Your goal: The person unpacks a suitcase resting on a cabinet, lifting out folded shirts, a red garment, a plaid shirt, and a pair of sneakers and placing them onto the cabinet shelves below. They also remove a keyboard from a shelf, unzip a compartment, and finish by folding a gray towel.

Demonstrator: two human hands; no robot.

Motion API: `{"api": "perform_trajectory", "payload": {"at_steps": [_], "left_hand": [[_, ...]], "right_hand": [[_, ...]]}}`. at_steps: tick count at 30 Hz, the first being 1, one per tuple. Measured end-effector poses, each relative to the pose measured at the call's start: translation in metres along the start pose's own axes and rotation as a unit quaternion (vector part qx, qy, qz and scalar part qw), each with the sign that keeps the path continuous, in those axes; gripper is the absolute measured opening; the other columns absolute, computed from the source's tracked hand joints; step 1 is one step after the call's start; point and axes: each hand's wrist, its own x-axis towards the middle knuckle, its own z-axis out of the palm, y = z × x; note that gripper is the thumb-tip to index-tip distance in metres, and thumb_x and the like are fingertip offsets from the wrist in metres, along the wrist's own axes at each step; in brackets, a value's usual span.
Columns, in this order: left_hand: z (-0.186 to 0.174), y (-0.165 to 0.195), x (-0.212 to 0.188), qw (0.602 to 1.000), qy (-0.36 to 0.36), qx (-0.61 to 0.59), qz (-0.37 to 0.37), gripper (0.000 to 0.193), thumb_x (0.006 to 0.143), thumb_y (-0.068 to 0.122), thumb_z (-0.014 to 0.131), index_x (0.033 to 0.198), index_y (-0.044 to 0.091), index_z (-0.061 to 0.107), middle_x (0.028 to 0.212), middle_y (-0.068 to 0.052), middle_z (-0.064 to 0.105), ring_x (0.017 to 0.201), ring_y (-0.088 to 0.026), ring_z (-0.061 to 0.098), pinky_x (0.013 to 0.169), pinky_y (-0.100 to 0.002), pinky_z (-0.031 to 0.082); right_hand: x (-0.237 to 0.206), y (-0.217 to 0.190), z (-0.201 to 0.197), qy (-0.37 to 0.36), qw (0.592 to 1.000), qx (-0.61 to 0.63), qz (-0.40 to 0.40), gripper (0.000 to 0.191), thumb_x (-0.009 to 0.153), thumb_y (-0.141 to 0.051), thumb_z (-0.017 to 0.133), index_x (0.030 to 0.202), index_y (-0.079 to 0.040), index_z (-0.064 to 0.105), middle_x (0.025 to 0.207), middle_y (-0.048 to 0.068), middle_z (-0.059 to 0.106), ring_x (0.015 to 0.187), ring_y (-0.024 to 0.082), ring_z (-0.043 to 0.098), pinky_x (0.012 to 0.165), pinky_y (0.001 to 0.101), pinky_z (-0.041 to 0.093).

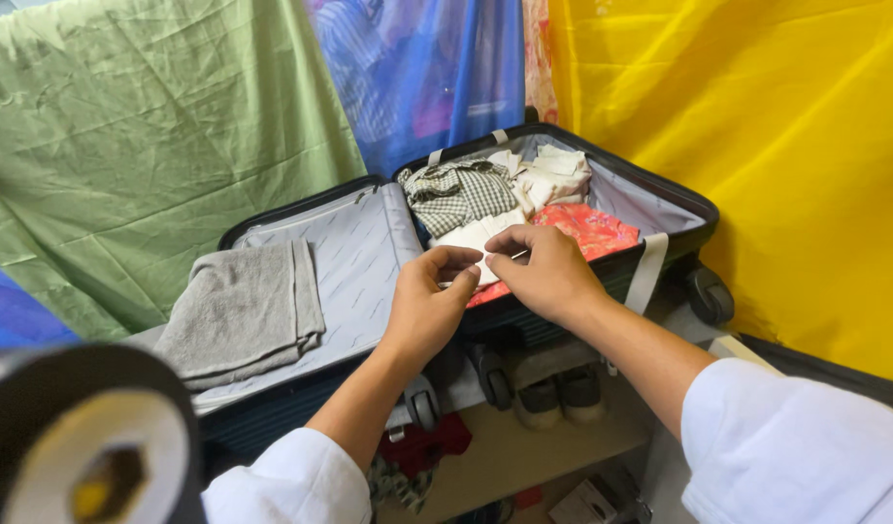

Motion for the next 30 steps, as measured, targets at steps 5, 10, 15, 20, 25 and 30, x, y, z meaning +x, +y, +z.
{"api": "perform_trajectory", "payload": {"at_steps": [5,10,15,20,25,30], "left_hand": [[-0.017,-0.023,0.040,0.998,-0.006,0.046,0.034,0.027,0.089,0.014,0.068,0.110,-0.001,0.073,0.095,-0.009,0.076,0.087,-0.013,0.072,0.076,-0.027,0.058],[-0.029,-0.050,0.068,0.998,-0.005,0.065,0.011,0.028,0.087,0.015,0.067,0.110,0.000,0.074,0.099,-0.013,0.078,0.094,-0.020,0.074,0.084,-0.034,0.057],[-0.027,-0.068,0.084,0.995,-0.001,0.097,0.033,0.028,0.085,0.017,0.069,0.108,0.002,0.076,0.105,-0.014,0.076,0.107,-0.023,0.070,0.094,-0.035,0.053],[-0.029,-0.073,0.104,0.995,0.008,0.101,0.009,0.027,0.085,0.017,0.069,0.107,0.002,0.076,0.102,-0.013,0.076,0.104,-0.022,0.071,0.092,-0.035,0.054],[-0.035,-0.076,0.124,0.995,0.031,0.087,-0.020,0.026,0.086,0.015,0.067,0.106,0.001,0.075,0.097,-0.010,0.077,0.095,-0.018,0.071,0.088,-0.032,0.055],[-0.031,-0.082,0.145,0.994,0.044,0.095,-0.044,0.025,0.087,0.015,0.068,0.105,0.000,0.075,0.095,-0.009,0.076,0.092,-0.017,0.070,0.085,-0.031,0.056]], "right_hand": [[0.041,0.028,0.021,-0.044,0.991,0.033,0.120,0.036,0.084,-0.023,0.073,0.114,-0.004,0.073,0.104,0.009,0.077,0.089,0.018,0.074,0.079,0.0312,0.058],[0.065,0.054,0.035,-0.076,0.957,0.127,0.249,0.047,0.085,-0.023,0.073,0.125,-0.001,0.066,0.109,0.012,0.072,0.093,0.019,0.070,0.080,0.0315,0.059],[0.087,0.077,0.039,-0.078,0.932,0.129,0.329,0.048,0.088,-0.025,0.073,0.130,-0.004,0.062,0.109,0.013,0.070,0.094,0.021,0.069,0.082,0.0322,0.058],[0.119,0.116,0.041,-0.033,0.907,0.234,0.348,0.042,0.089,-0.018,0.070,0.123,0.004,0.063,0.116,0.014,0.065,0.108,0.024,0.065,0.094,0.0345,0.057],[0.165,0.167,0.043,0.013,0.865,0.305,0.398,0.055,0.087,-0.015,0.071,0.133,0.008,0.050,0.132,0.022,0.056,0.118,0.030,0.060,0.103,0.0377,0.054],[0.202,0.204,0.048,0.014,0.857,0.306,0.413,0.067,0.085,-0.019,0.077,0.137,0.009,0.043,0.133,0.024,0.051,0.120,0.034,0.058,0.104,0.0383,0.054]]}}
